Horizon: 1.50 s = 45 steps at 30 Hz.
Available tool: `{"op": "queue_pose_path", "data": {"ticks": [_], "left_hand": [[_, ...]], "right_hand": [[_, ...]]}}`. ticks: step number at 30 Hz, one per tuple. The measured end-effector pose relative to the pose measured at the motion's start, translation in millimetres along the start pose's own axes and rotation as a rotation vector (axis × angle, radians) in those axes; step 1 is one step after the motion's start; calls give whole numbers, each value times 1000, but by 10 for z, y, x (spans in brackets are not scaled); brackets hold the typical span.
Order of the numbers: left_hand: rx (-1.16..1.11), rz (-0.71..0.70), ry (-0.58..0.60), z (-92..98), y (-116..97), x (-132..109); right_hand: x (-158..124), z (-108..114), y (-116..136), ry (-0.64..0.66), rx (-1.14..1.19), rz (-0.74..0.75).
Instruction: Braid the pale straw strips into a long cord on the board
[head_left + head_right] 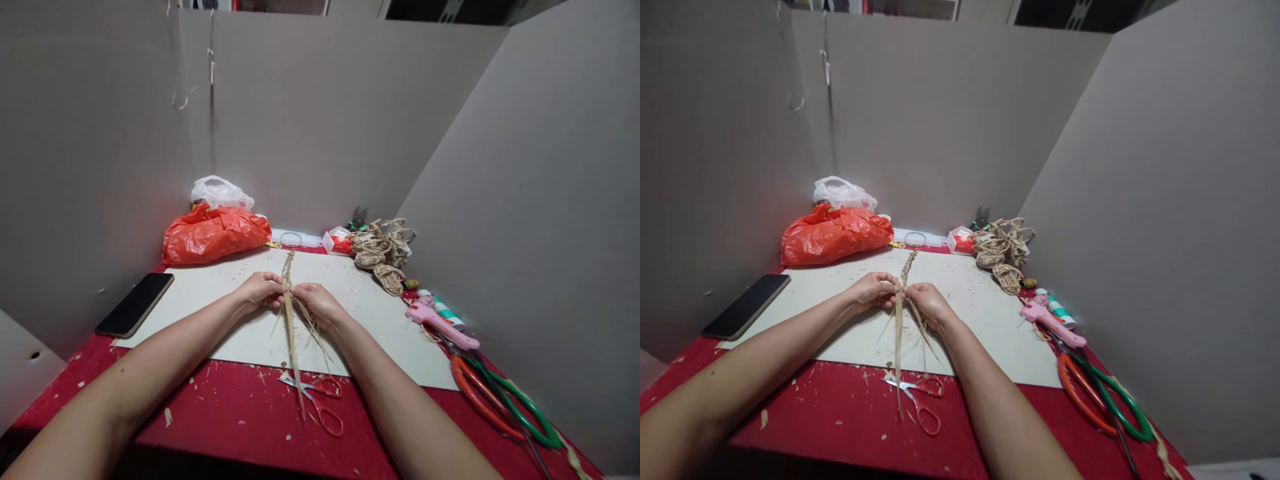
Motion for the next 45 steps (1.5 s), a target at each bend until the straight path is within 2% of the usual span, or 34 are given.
{"op": "queue_pose_path", "data": {"ticks": [6, 22, 28, 32, 36, 40, 42, 45], "left_hand": [[-29, 67, 68, -30, 41, 0], [92, 67, -16, 29, 67, -2], [134, 77, -6, -2, 99, -15], [171, -9, -46, -26, 55, -37], [142, -208, -99, -21, -247, -71], [-82, -299, -43, 61, -717, -162], [-139, -341, -52, 174, -1043, -328], [-251, -462, 12, 252, -1619, -802]], "right_hand": [[-28, -9, 7, -19, -39, 0], [-44, -58, 24, 51, -14, 4], [-12, 30, 40, -23, -146, 67], [-12, 27, 78, -84, -179, 107], [-27, 37, 69, -144, -256, 71], [-28, 64, 57, -133, -298, 49], [-27, 91, 54, -126, -319, 43], [-29, 129, 66, -124, -352, 48]]}}
Point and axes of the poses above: each hand's wrist, its own x-axis towards the middle knuckle, its own z-axis out of the back of the hand, y = z × x, the point moved 10 cm from there along x, towards the middle knuckle, and after that the axes turned 5 degrees about x, right-handed, at the moved point
